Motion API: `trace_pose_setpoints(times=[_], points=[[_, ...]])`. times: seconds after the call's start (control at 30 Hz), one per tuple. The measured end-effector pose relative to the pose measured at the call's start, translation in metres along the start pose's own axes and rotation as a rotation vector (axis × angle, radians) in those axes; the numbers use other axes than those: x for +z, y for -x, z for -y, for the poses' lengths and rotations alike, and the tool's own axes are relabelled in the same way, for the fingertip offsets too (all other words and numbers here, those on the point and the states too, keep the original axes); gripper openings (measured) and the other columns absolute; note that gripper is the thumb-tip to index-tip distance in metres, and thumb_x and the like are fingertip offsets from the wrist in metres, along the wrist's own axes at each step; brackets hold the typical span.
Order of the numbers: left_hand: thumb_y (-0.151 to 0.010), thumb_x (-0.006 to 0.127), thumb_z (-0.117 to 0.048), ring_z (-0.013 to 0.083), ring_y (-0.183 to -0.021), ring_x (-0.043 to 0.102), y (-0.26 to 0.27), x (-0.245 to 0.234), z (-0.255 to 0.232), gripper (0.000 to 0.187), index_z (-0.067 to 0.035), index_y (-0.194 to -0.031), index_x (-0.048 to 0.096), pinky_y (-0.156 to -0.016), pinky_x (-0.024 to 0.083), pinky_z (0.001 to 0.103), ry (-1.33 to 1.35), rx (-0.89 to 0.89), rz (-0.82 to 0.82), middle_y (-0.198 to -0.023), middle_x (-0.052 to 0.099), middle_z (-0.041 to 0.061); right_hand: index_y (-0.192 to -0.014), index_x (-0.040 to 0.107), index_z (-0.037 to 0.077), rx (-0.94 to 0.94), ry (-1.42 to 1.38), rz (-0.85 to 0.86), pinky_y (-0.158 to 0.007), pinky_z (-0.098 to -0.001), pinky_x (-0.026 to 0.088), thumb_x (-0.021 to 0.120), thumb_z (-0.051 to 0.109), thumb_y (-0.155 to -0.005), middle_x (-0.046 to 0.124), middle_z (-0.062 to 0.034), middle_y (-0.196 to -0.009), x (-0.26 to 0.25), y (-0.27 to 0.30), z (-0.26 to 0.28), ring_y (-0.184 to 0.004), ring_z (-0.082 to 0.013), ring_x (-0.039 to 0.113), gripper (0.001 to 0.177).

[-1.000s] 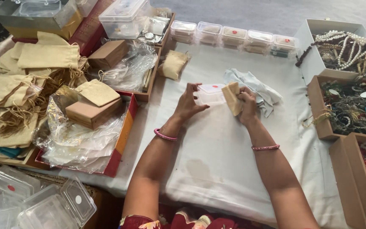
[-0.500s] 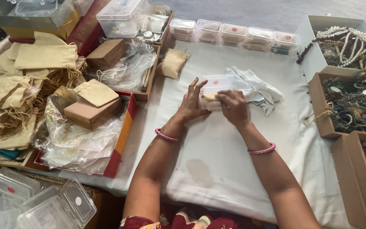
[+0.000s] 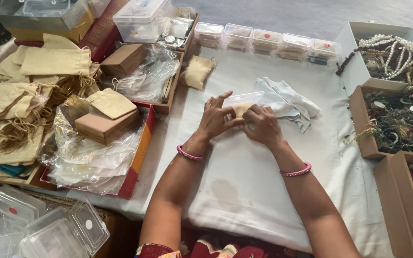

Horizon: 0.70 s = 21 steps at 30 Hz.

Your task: The person cleans a beaded necklace with a white cloth on a table, then places it into a small cloth pouch. They also handle a plastic container and a silver chain necklace.

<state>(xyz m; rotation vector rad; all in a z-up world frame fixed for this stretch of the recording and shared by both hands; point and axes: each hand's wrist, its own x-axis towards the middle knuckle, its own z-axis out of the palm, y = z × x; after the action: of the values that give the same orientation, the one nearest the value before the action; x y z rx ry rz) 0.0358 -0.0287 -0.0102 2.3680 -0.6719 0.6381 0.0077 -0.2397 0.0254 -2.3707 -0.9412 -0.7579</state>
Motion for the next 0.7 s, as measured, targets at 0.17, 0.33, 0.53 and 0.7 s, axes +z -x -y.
trace_pose_setpoints(times=[0.17,0.33,0.53,0.7], points=[[-0.085,0.075,-0.058,0.0279,-0.141,0.046,-0.001,-0.002,-0.005,0.040,-0.018,-0.082,0.076,-0.118,0.026,0.061,-0.142,0.076,0.006,-0.152,0.048,0.011,-0.095,0.069,0.009,0.003,0.012,0.043,-0.087,-0.0423,0.049,0.078,0.016,-0.076,0.068,-0.0084,-0.097,0.003,0.002,-0.006,-0.090,-0.0286,0.068,0.022],[-0.092,0.074,-0.044,0.0270,-0.138,0.051,0.001,-0.010,-0.009,0.028,-0.016,-0.096,0.069,-0.121,0.029,0.056,-0.169,0.193,-0.033,-0.151,0.051,0.012,-0.110,0.062,0.009,-0.030,0.007,-0.218,-0.095,-0.0409,0.048,0.072,0.014,-0.079,0.065,-0.0138,-0.109,0.005,0.005,-0.013,-0.101,-0.0331,0.064,0.033],[-0.089,0.078,-0.039,0.0205,-0.119,0.066,0.001,-0.013,-0.011,0.058,-0.014,-0.137,0.057,-0.127,0.031,0.052,0.014,0.182,0.028,-0.130,0.062,0.002,-0.140,0.048,0.013,0.473,-0.163,-0.263,-0.111,-0.0447,0.046,0.053,0.017,-0.096,0.060,-0.0136,-0.141,0.005,0.002,-0.023,-0.133,-0.0336,0.058,0.045],[-0.077,0.085,-0.048,0.0259,-0.117,0.063,-0.003,-0.018,-0.018,0.045,-0.017,-0.108,0.073,-0.114,0.035,0.051,-0.083,0.255,0.112,-0.121,0.067,0.005,-0.149,0.043,0.011,0.742,0.144,-0.238,-0.110,-0.0492,0.037,0.055,0.029,-0.102,0.046,-0.0200,-0.154,0.029,0.018,-0.071,-0.139,-0.0396,0.045,0.052]])
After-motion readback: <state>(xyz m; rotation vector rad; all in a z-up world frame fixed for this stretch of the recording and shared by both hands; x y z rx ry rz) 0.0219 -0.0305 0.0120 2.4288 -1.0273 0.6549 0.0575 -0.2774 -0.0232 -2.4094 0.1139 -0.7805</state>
